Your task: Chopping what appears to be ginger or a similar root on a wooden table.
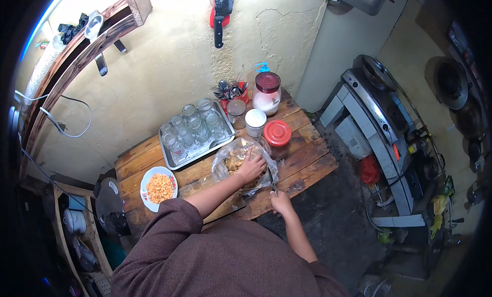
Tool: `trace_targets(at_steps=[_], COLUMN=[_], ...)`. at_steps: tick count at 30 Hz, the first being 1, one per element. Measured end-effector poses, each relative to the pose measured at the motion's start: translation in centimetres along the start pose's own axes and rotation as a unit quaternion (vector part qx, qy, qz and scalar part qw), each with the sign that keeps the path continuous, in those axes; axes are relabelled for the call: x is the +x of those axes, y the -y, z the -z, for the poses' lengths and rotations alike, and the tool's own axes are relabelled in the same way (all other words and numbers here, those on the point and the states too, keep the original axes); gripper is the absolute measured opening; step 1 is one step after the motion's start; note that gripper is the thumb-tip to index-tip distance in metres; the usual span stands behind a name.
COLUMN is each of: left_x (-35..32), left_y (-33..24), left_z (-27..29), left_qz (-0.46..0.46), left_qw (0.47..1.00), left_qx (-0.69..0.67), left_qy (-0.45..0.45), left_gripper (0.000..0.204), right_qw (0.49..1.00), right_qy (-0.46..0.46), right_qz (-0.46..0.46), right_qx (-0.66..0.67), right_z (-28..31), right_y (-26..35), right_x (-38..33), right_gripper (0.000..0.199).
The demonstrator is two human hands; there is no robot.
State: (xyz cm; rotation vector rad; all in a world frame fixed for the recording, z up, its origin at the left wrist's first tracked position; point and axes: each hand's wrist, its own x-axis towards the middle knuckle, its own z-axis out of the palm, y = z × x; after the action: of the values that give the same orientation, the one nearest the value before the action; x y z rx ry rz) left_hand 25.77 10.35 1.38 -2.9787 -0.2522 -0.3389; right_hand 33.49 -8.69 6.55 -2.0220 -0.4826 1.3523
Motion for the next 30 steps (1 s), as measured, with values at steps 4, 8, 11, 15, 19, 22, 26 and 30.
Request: trace_targets(at_steps=[4,8,11,15,19,22,26,30], left_x=[0.6,1.4,0.4,-1.2,-4.8,-9.2,-17.7,-23.7], left_y=[-0.3,-0.1,1.1,3.3,3.8,3.9,2.5,-0.4], left_z=[0.7,1.9,2.0,5.3,9.5,10.3,8.7,7.2], left_qz=[0.029,0.009,0.025,0.107,0.224,0.280,0.421,0.510], left_qw=[0.997,0.993,0.995,0.993,0.923,0.866,0.686,0.536], left_qx=[0.006,0.038,0.066,-0.048,-0.295,-0.369,-0.549,-0.613], left_qy=[0.065,0.115,0.070,0.018,-0.107,-0.188,-0.223,-0.277], left_gripper=[0.025,0.025,0.023,0.023,0.033,0.041,0.038,0.034], right_qw=[0.999,0.997,0.998,0.993,0.989,0.986,0.981,0.931], right_qy=[-0.023,-0.011,0.004,0.039,0.057,0.080,0.120,0.153], right_qz=[-0.004,0.000,-0.002,-0.005,0.019,0.008,-0.007,-0.030], right_qx=[0.025,0.075,0.067,0.115,0.135,0.145,0.155,0.331], right_z=[0.2,0.6,0.3,0.2,-0.3,-0.8,-2.1,-4.3], right_y=[0.5,-0.5,0.6,0.8,0.8,1.6,2.7,3.0], right_x=[-0.9,-0.3,-0.9,-1.1,-1.0,-1.2,-2.1,-2.4], right_gripper=[0.025,0.028,0.024,0.023,0.022,0.022,0.022,0.021])
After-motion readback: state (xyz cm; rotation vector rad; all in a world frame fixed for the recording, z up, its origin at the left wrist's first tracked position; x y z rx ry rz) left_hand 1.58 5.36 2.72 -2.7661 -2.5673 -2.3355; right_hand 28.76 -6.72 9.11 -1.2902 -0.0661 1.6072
